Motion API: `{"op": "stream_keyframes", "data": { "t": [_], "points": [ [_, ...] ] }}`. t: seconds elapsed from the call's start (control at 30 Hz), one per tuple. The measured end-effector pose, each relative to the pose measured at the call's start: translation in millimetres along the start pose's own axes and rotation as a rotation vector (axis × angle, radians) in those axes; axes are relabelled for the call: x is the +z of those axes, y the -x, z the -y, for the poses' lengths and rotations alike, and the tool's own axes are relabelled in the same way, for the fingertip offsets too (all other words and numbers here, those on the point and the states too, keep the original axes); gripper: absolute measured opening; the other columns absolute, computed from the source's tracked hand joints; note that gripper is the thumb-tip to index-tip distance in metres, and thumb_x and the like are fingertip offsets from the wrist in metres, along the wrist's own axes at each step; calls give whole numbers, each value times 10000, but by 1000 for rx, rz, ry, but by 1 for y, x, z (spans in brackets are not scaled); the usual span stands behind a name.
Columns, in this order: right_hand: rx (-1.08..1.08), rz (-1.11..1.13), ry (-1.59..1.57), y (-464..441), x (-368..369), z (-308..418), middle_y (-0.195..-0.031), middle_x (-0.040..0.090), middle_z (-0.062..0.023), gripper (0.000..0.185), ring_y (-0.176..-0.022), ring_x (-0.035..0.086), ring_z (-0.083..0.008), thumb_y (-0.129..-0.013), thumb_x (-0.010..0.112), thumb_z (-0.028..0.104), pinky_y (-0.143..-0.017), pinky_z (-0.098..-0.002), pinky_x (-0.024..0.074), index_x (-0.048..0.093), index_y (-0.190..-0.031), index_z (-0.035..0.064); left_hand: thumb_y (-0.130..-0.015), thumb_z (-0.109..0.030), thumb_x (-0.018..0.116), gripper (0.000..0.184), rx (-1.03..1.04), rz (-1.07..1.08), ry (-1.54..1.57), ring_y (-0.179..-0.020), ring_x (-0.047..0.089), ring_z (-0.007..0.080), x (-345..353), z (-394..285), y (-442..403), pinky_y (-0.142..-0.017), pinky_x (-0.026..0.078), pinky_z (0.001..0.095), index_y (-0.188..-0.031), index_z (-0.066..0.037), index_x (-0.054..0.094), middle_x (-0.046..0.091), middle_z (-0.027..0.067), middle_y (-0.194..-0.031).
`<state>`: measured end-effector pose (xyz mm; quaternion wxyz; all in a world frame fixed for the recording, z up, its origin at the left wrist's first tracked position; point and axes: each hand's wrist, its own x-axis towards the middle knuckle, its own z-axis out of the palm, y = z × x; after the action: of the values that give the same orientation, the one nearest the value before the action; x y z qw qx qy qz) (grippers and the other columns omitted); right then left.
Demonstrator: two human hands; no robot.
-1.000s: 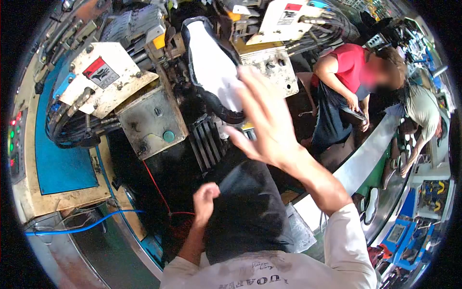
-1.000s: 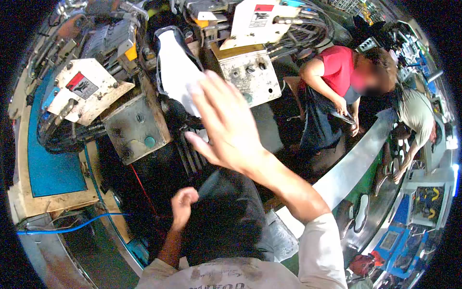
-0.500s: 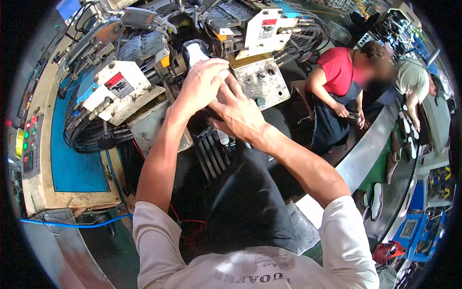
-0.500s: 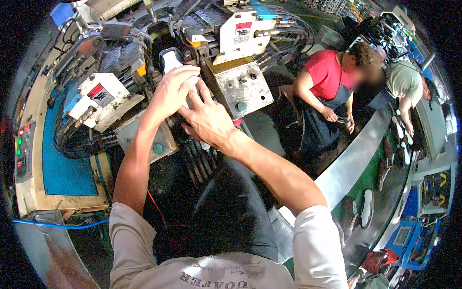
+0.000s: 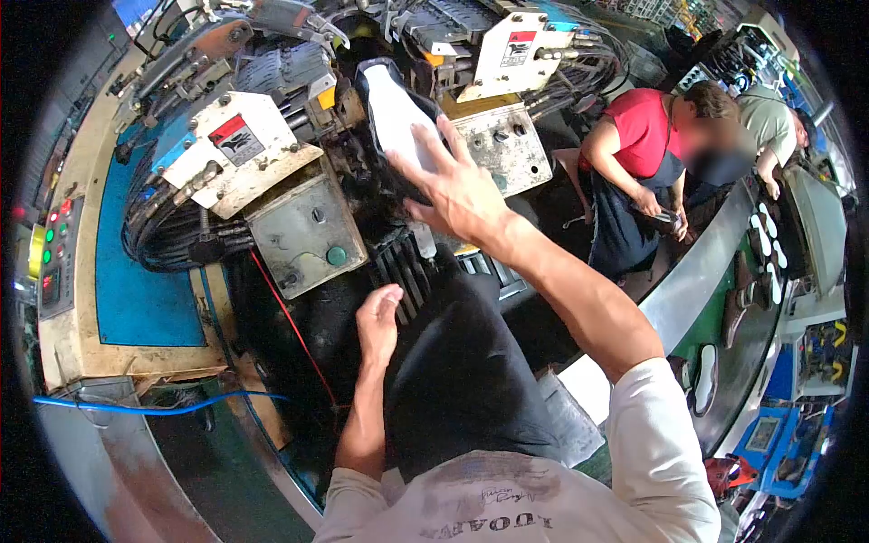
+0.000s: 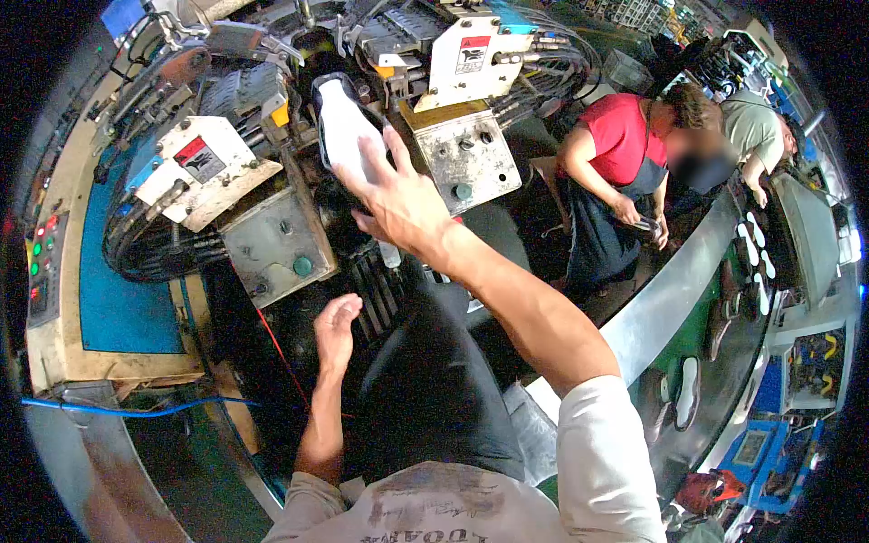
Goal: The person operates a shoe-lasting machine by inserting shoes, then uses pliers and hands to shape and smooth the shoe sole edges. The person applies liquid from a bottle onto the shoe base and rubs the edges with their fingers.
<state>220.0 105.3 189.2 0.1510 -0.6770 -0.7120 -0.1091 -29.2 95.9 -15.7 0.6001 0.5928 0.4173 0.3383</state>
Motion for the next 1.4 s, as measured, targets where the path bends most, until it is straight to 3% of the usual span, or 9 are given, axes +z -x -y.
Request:
{"op": "stream_keyframes", "data": {
  "t": [0.13, 0.23, 0.37, 0.77, 0.9, 1.0, 1.07, 1.2, 1.4],
  "points": [
    [-63, -90, -2, -50, 19, -21, -1628, 390, -244, 799, -1502, 327, -599, -895, 824, 360, -1030, -590, 613, 466, -1605, 281, -1121, -147, 619, 258, -75, 45, 177, -1056, 738, 178, 20, 25, -6, -987, 572, 317, -1251, 45, 729, 788, 123, -1133],
    [-108, -129, 48, -86, 26, -38, -1553, 486, -287, 756, -1452, 426, -557, -919, 787, 403, -1263, -579, 363, 510, -1593, 198, -1122, -149, 613, 262, -57, 33, 237, -1073, 751, 217, 27, 28, -21, -988, 600, 355, -1264, 41, 723, 783, 145, -1143],
    [-177, -122, 24, -136, 32, -63, -1415, 625, -322, 752, -1468, 502, -405, -932, 753, 378, -1321, -551, 264, 508, -1593, 116, -1114, -142, 618, 252, -147, 10, 264, -1056, 759, 244, 34, 25, -39, -985, 608, 383, -1259, 37, 722, 780, 168, -1141],
    [-133, -133, 26, -164, 3, -56, -1361, 663, -301, 708, -1408, 556, -426, -893, 779, 329, -1285, -563, 333, 582, -1540, 118, -1094, -71, 583, 228, -303, -18, 457, -1030, 761, 277, 31, 26, -47, -971, 634, 430, -1247, 50, 701, 758, 189, -1120],
    [-16, 18, 25, -172, -17, -43, -1505, 552, -317, 567, -1424, 451, -650, -940, 733, 326, -1096, -613, 549, 626, -1457, 118, -1087, -94, 617, 221, -297, -8, 485, -1022, 759, 276, 32, 27, -43, -977, 633, 451, -1241, 37, 706, 764, 174, -1109],
    [-37, -77, 4, -169, 7, -47, -1581, 494, -285, 612, -1493, 390, -600, -971, 701, 359, -1117, -590, 545, 576, -1517, 112, -1075, -83, 632, 213, -326, -25, 460, -1022, 759, 276, 39, 19, -34, -966, 633, 449, -1237, 34, 708, 765, 168, -1104],
    [-44, -269, -12, -139, 23, -46, -1649, 418, -244, 651, -1536, 322, -574, -968, 711, 356, -1133, -576, 543, 540, -1539, 92, -1074, -86, 636, 210, -315, 8, 416, -1014, 761, 272, 44, 17, -25, -948, 635, 430, -1233, 29, 712, 767, 164, -1096],
    [-55, -420, -366, 3, 35, -24, -1619, 417, -275, 656, -1489, 425, -524, -874, 762, 141, -1149, -524, 516, 566, -1495, 72, -1077, -58, 607, 208, -298, 60, 215, -934, 745, 201, 65, 6, -7, -823, 619, 338, -1226, 26, 726, 773, 131, -1075],
    [706, -195, -372, 383, 71, 14, -1347, 646, -240, 533, -1189, 664, -421, -812, 746, -4, -1018, -497, 571, 671, -1339, 7, -1077, -23, 560, 242, -62, 382, -155, -984, 726, 192, 132, 17, 46, -870, 583, 335, -1249, -1, 729, 774, 119, -1103]
  ]
}}
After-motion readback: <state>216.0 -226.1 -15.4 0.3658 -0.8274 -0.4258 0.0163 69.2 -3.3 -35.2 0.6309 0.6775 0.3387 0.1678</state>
